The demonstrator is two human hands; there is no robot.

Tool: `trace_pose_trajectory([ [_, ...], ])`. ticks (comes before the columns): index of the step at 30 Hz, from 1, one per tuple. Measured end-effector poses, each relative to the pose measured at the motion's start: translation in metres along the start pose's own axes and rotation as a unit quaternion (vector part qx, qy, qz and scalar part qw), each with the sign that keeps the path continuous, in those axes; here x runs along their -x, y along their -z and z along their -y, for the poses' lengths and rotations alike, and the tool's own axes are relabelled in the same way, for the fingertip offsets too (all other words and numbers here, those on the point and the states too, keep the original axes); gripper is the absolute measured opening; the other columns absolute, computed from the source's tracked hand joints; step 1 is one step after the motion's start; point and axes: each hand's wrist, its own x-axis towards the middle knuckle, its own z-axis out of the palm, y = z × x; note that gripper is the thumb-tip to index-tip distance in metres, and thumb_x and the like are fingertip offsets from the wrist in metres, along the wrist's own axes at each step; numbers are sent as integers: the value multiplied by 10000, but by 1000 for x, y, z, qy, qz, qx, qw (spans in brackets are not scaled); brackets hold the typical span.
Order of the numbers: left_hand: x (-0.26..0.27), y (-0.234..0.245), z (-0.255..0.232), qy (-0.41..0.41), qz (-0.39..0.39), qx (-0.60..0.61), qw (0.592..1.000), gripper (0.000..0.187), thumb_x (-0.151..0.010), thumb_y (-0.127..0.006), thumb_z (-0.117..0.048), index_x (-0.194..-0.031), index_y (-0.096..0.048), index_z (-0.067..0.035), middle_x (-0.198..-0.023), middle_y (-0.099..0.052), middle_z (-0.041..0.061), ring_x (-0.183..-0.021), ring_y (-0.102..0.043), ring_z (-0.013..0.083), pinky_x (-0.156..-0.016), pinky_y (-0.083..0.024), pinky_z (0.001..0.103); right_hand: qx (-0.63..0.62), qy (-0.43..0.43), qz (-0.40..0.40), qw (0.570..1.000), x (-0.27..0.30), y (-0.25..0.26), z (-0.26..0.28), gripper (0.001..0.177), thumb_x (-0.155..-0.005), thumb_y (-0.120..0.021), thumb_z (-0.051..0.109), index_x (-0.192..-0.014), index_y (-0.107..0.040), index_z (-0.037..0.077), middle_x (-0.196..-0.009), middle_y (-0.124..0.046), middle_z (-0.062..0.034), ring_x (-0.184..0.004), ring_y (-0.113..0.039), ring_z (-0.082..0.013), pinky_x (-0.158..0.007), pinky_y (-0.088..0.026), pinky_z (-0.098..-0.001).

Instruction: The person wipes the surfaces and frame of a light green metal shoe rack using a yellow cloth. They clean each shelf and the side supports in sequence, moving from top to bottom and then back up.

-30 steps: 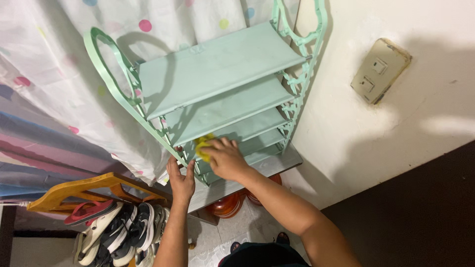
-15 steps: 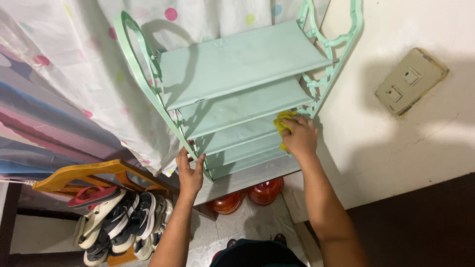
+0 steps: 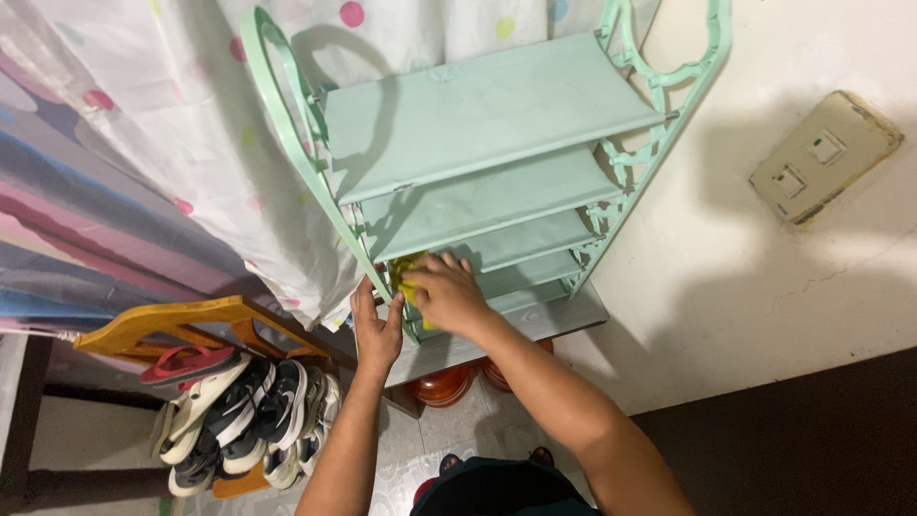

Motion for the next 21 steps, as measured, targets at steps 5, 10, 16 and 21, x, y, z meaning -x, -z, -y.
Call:
trace_pose_trajectory([
  [5,-1,-3,3,-6,-5,12,1000,586,-951,-723,-181,-1480,-487,-88,-1457,-567,112,-1280,-512,305,-1038,-488,411,25,-49,35,998,-32,9,-13,427,-929,-573,177,-1344,-665,222,-1381,-604,-69,-1377,-479,-285,-1186,-320,-549],
  [10,0,-2,3,-5,-5,11,1000,577,-951,-730,-174,-1472,-499,-82,-1443,-576,115,-1266,-517,303,-1035,-478,414,2,-3,2,1000,-16,17,-11,357,-871,-602,135,-1204,-725,171,-1386,-593,-63,-1350,-457,-298,-1108,-335,-527],
  [16,-1,-3,7,2,-10,10,1000,574,-940,-742,-185,-1457,-511,-89,-1417,-583,116,-1250,-529,291,-1011,-492,405,-27,-32,70,997,-43,14,-5,303,-901,-590,125,-1162,-745,109,-1309,-682,-106,-1263,-608,-308,-1096,-454,-452],
  [21,-1,-1,3,-13,-7,12,1000,556,-944,-739,-175,-1449,-522,-91,-1426,-590,111,-1265,-528,296,-1034,-495,412,76,14,-75,994,-49,31,-13,385,-810,-664,136,-1190,-716,103,-1268,-647,-176,-1183,-592,-379,-1007,-444,-505],
])
